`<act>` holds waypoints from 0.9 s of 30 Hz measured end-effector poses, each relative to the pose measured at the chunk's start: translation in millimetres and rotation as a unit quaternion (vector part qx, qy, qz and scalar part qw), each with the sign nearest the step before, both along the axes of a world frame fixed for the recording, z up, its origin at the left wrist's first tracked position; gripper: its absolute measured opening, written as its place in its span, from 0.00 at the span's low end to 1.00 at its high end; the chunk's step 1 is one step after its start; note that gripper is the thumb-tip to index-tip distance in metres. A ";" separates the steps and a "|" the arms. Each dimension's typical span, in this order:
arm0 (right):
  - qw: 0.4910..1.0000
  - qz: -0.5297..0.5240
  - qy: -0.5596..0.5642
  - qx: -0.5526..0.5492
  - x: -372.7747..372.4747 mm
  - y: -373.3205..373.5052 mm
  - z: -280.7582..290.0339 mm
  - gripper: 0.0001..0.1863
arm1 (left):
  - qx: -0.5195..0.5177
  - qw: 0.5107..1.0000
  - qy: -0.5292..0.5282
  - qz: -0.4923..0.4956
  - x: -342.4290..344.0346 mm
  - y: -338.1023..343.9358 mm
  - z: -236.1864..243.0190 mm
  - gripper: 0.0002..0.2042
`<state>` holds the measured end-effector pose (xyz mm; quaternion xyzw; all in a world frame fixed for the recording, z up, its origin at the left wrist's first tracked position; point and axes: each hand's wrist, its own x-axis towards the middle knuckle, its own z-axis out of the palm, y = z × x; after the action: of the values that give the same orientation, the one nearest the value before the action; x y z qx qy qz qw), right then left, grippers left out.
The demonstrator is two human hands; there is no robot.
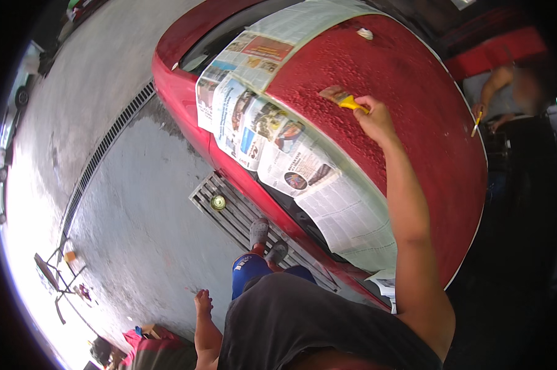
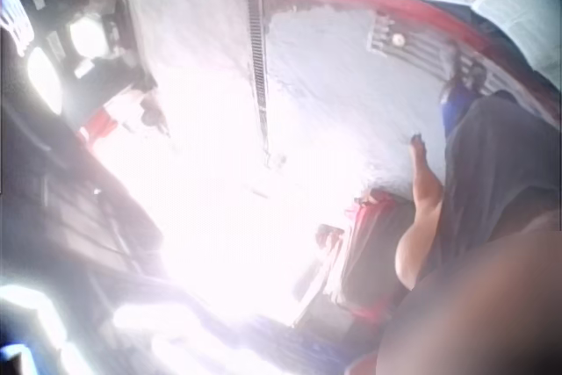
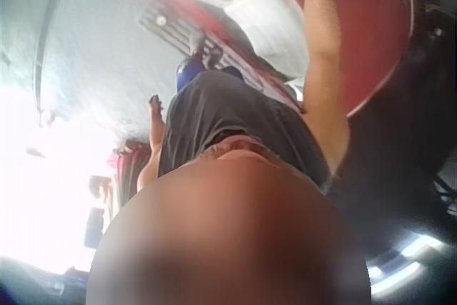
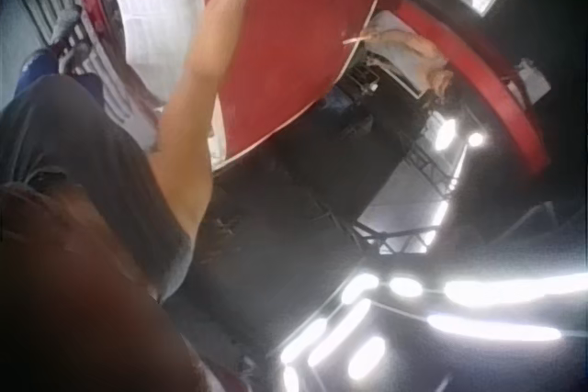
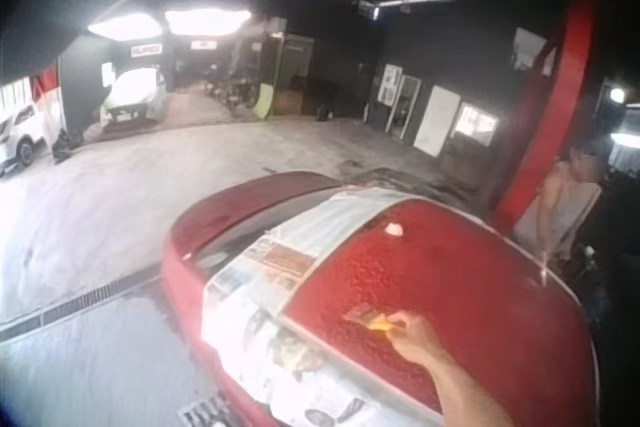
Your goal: The person uses a yellow-handled brush to apply red paint to a car hood that is masked with newspaper. The person repeatedly dips the brush and paints different areas of the hood surface, working across the entire visible area.
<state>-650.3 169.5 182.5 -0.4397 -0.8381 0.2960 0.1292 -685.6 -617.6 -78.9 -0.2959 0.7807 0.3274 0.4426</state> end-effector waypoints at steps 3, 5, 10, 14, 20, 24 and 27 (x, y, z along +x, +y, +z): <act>0.999 -0.025 0.028 -0.015 47.8 -29.9 6.7 0.16 | 0.005 0.999 0.000 -0.050 1.3 2.9 8.2 0.14; 0.997 -0.049 0.036 -0.050 84.3 -42.8 12.5 0.15 | 0.028 0.995 0.015 -0.090 3.4 5.9 11.6 0.12; 0.978 -0.143 0.117 -0.092 169.1 -72.9 15.5 0.15 | 0.056 0.992 0.050 -0.102 2.7 21.4 8.3 0.12; 0.957 -0.183 0.201 -0.101 227.5 -100.6 27.0 0.15 | 0.085 0.989 0.027 -0.117 -12.9 37.4 9.9 0.17; 0.917 -0.280 0.250 -0.139 288.0 -137.7 45.4 0.16 | 0.089 0.985 0.023 -0.147 -15.9 38.9 14.9 0.20; 0.896 -0.316 0.280 -0.140 310.8 -149.8 48.8 0.16 | 0.100 0.966 0.051 -0.235 -18.1 11.4 -6.6 0.20; 0.887 -0.334 0.293 -0.125 323.5 -153.5 46.1 0.15 | 0.140 0.944 0.091 -0.286 -23.6 -1.5 -20.1 0.19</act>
<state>-326.7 16.0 228.6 -0.5990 -0.5219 0.4533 0.4042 -709.2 -619.1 -99.0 0.0360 0.8156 0.3190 0.4814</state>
